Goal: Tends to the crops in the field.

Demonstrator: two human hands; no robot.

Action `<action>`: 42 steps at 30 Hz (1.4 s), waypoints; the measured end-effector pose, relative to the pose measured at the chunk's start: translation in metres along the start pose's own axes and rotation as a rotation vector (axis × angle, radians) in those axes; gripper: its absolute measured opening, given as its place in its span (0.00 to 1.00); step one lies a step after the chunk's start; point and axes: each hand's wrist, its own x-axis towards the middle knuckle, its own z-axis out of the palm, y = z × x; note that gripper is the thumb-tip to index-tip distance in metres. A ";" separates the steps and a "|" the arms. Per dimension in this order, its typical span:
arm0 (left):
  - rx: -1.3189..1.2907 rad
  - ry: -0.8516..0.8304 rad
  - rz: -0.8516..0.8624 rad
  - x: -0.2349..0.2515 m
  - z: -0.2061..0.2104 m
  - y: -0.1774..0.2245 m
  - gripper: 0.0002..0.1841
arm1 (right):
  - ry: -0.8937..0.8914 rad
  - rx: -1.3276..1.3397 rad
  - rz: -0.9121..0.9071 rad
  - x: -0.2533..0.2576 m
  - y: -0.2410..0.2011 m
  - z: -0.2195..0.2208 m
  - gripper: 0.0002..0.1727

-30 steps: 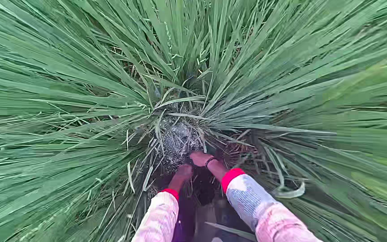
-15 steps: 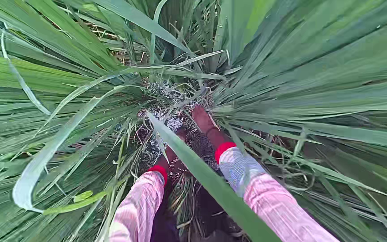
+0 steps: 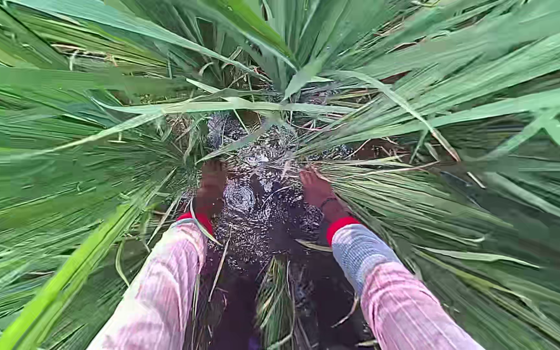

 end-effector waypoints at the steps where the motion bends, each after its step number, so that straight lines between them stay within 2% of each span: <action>1: 0.006 -0.074 -0.057 -0.004 0.013 -0.003 0.27 | -0.006 0.005 0.005 0.001 -0.002 -0.001 0.43; 3: -0.002 -0.211 -0.118 -0.011 0.043 -0.008 0.34 | -0.004 0.010 0.003 0.000 -0.009 -0.005 0.41; 4: -0.047 -0.217 -0.146 -0.014 0.059 -0.009 0.37 | 0.006 0.023 0.002 -0.002 -0.012 -0.007 0.42; 6: -0.069 -0.144 -0.152 -0.028 0.073 -0.002 0.41 | 0.093 0.099 -0.027 -0.008 -0.016 -0.009 0.40; 7: -0.055 -0.052 -0.122 -0.034 0.078 0.003 0.38 | 0.134 0.141 -0.046 -0.012 -0.016 -0.009 0.38; 9: -0.073 0.166 0.002 -0.037 0.084 0.006 0.32 | 0.157 0.183 -0.065 -0.014 -0.018 -0.006 0.37; 11: -0.063 0.261 0.173 -0.035 0.072 0.015 0.32 | 0.145 0.182 -0.062 -0.015 -0.021 0.000 0.38; 15: -0.090 0.124 0.376 -0.009 0.028 0.062 0.24 | 0.085 0.193 -0.071 -0.019 -0.028 0.009 0.39; 17: 0.070 0.116 0.519 0.031 0.017 0.080 0.28 | 0.075 0.207 -0.064 -0.016 -0.025 0.010 0.41; 18: 0.139 0.179 0.564 0.054 0.018 0.080 0.29 | 0.072 0.208 -0.063 -0.013 -0.023 0.014 0.42; 20: 0.206 0.204 0.430 0.082 0.014 0.067 0.30 | 0.091 0.199 -0.075 -0.005 -0.019 0.023 0.43; 21: 0.172 0.206 0.319 0.086 0.010 0.057 0.32 | 0.070 0.182 -0.083 -0.005 -0.017 0.022 0.43; 23: 0.121 0.191 0.186 0.082 0.027 0.022 0.33 | 0.049 0.177 -0.089 -0.003 -0.015 0.023 0.42; 24: 0.090 0.150 0.131 0.067 0.040 0.007 0.26 | 0.068 0.175 -0.093 -0.001 -0.014 0.027 0.41; 25: 0.103 0.066 0.067 0.047 0.044 0.007 0.23 | 0.100 0.182 -0.099 0.001 -0.012 0.032 0.41; 27: 0.103 -0.133 -0.048 0.013 0.041 0.031 0.25 | 0.126 0.217 -0.092 0.002 -0.014 0.032 0.39; 30: -0.135 -0.112 -0.189 0.006 0.070 0.053 0.27 | 0.128 0.300 -0.075 0.000 -0.015 0.027 0.37; 34: -0.499 -0.122 -0.307 -0.010 0.107 0.055 0.29 | 0.321 0.367 -0.070 -0.005 -0.026 0.017 0.28; 36: -0.662 -0.064 -0.288 -0.019 0.117 0.045 0.30 | 0.563 0.326 -0.097 -0.016 -0.060 0.010 0.21; 37: -0.743 -0.034 -0.262 -0.019 0.119 0.040 0.30 | 0.600 0.351 -0.121 -0.022 -0.082 0.005 0.21; 39: -0.891 0.007 -0.221 -0.022 0.117 0.034 0.29 | 0.539 0.498 -0.139 -0.025 -0.127 0.000 0.20; 42: -0.975 -0.036 -0.229 -0.026 0.093 0.037 0.27 | 0.216 0.973 0.014 0.014 -0.173 -0.005 0.21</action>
